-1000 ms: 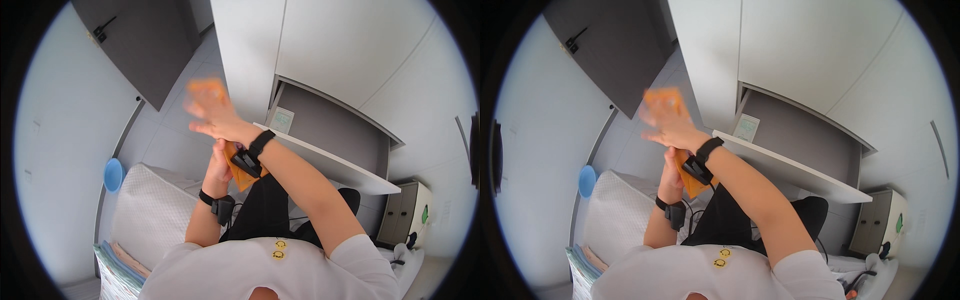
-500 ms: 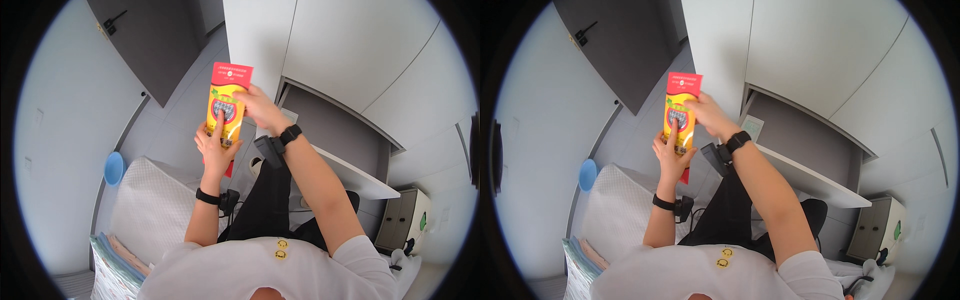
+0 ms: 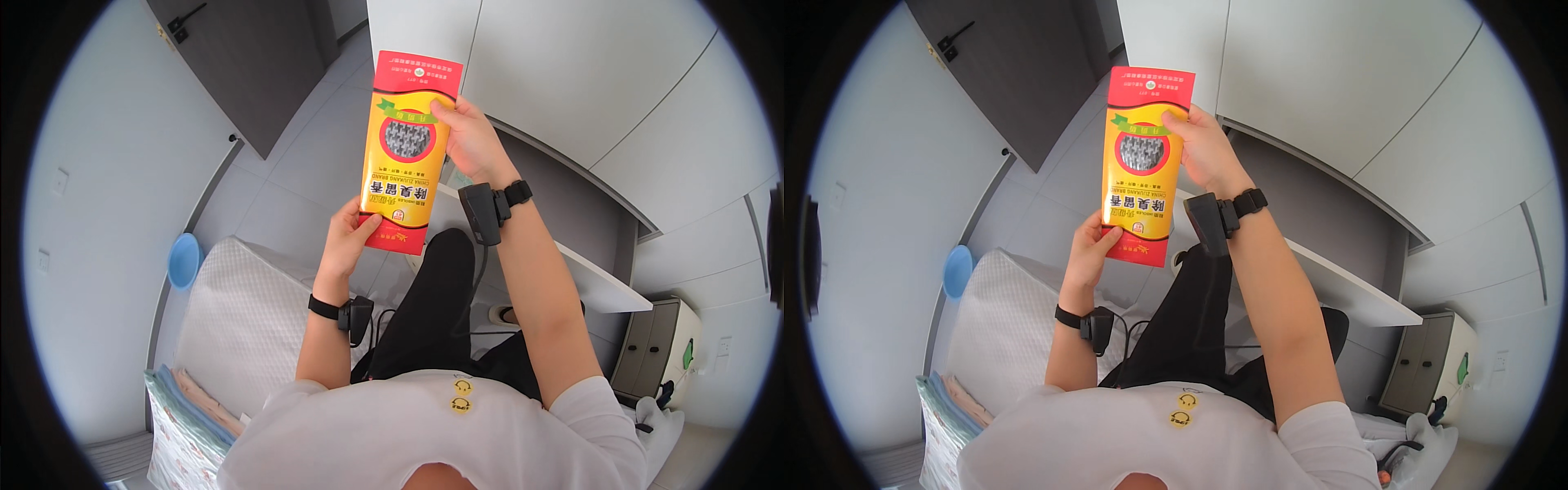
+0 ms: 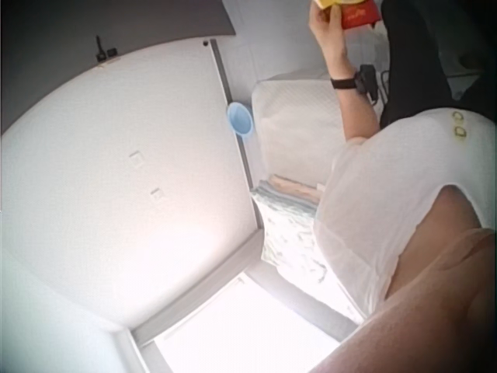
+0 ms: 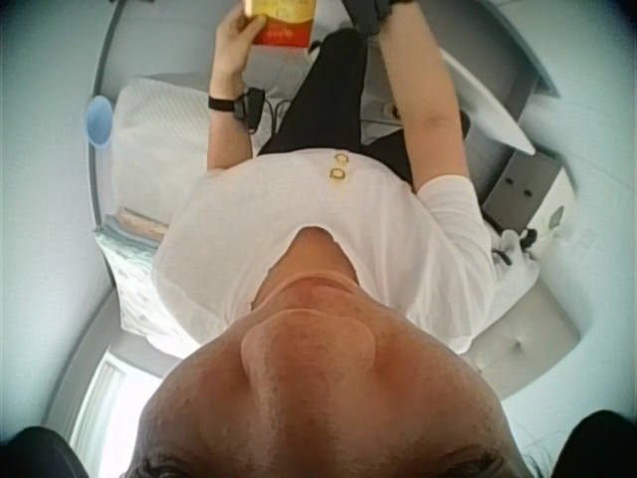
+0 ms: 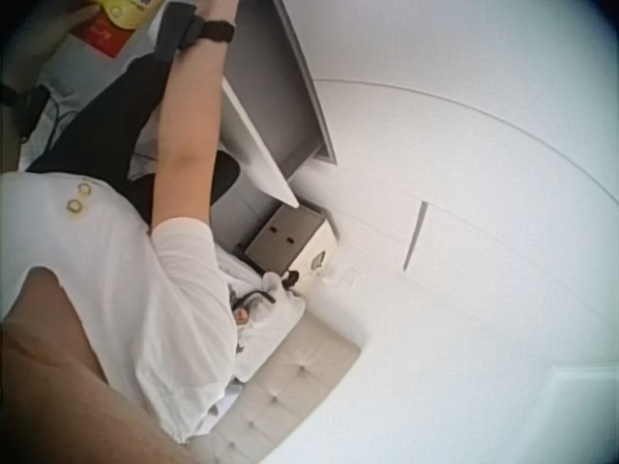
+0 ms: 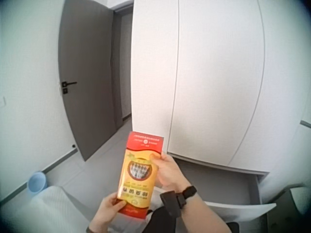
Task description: The person removes and handles various items from a dresser drawer including a plastic bin, a package, and a circular device, then interacts with a bottle and cloth on a bedside table.
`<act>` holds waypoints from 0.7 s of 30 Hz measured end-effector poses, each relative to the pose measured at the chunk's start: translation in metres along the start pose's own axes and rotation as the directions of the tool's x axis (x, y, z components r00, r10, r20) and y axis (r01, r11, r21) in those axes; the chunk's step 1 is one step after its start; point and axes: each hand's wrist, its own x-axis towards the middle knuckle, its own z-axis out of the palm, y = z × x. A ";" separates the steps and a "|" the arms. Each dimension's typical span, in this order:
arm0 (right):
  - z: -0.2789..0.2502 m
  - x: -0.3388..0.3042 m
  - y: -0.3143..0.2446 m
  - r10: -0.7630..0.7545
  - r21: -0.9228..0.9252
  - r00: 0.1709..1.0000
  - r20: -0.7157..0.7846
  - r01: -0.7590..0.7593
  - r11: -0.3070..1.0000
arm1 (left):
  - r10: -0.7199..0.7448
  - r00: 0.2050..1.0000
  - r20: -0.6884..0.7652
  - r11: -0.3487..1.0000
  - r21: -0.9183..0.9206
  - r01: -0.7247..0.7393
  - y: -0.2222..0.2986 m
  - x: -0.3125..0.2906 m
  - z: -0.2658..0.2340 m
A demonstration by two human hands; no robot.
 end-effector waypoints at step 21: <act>0.028 -0.016 0.018 -0.205 -0.547 0.979 -0.002 0.171 0.820 | -0.108 0.993 -0.051 0.991 -0.088 0.103 -0.003 -0.003 -0.011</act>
